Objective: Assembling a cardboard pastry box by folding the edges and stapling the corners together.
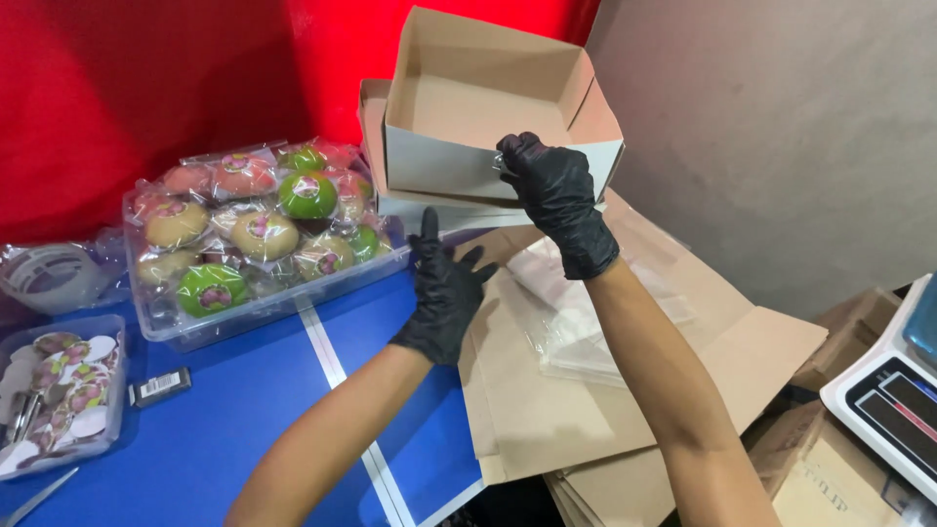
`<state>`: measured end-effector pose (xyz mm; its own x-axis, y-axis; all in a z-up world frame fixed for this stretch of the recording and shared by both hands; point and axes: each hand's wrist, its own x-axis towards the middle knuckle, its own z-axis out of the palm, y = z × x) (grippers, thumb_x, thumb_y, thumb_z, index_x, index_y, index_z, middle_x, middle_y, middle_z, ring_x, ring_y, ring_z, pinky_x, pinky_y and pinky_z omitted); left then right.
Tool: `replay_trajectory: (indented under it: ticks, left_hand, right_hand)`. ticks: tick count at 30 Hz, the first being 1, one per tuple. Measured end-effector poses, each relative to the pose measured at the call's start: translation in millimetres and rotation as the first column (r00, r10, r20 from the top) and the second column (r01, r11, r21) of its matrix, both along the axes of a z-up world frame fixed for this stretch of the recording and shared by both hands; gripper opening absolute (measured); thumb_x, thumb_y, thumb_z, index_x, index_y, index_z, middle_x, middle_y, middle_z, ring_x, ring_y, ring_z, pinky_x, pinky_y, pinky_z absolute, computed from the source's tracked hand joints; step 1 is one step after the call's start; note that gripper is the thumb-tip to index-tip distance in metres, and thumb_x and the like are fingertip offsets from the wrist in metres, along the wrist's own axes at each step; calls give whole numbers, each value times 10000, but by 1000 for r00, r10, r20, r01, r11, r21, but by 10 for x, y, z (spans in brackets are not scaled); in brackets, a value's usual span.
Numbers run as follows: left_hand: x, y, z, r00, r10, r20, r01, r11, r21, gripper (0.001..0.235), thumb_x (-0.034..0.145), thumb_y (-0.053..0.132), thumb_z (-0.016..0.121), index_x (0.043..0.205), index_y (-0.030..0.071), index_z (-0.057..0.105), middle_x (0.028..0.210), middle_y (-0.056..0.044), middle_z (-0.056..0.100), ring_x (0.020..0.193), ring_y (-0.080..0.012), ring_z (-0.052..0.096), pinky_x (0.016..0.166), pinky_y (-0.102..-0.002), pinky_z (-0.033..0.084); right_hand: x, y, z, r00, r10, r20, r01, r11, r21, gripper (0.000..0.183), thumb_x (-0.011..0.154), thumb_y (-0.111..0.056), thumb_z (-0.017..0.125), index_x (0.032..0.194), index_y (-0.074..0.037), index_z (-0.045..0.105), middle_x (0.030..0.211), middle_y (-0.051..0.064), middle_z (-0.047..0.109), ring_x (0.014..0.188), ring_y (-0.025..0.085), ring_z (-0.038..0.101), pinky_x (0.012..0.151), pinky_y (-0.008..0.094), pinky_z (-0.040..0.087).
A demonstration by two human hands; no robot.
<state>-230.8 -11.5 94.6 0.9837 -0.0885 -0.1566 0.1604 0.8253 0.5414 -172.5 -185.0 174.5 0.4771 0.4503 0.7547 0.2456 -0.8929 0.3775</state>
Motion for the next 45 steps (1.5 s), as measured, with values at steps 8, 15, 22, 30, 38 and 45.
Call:
replay_trajectory:
  ticks: [8,15,22,30,38,45]
  left_hand:
    - [1321,-796,-711,899,204,387,-432,549,715,1183,711,190,970,1586,503,237,1104,-159,733,1135,-278,718,1068,-332,552]
    - [999,-153,-443,993,47,108,-87,910,406,898,840,-53,780,1523,409,427,1324,-438,535,1162,-509,636,855,-456,682]
    - [100,607,-836,962,-271,35,229,870,437,404,916,253,603,1283,107,689,1209,-136,710,986,-251,716,852,-352,582]
    - [-531,1091,-1262,964,-267,-15,220,763,608,362,927,228,609,1160,-27,718,908,-190,746,791,-265,718,767,-380,617]
    - [-514,293,-1814,912,-345,-220,373,479,794,681,814,514,794,1385,189,616,1152,-106,730,976,-257,759,800,-342,663]
    - [-477,148,-2048,920,-334,-206,305,278,911,756,859,629,690,1461,193,554,1385,-90,629,1173,-284,688,962,-402,583]
  right_hand:
    - [440,75,-272,997,34,64,-32,999,-34,384,798,-230,811,1138,-198,635,848,54,693,650,335,699,568,439,584]
    - [710,196,-304,996,-12,-92,26,988,151,573,934,-271,673,1479,-290,498,1249,115,711,827,410,741,708,520,621]
    - [488,203,-246,989,85,-120,-50,963,266,721,1000,-151,660,1615,-332,329,1608,61,498,731,353,724,680,429,571]
    - [42,285,-289,989,47,-137,19,895,445,760,901,-107,649,1568,-356,382,1585,-48,508,1025,292,764,698,418,572]
    - [-27,67,-2228,637,-200,-745,545,800,251,509,758,-398,787,1244,-426,638,1209,-84,685,1095,175,701,927,378,586]
    - [-740,-55,-2330,534,-333,-777,611,787,82,504,918,-299,647,1410,-299,538,1563,215,469,1051,358,736,897,508,599]
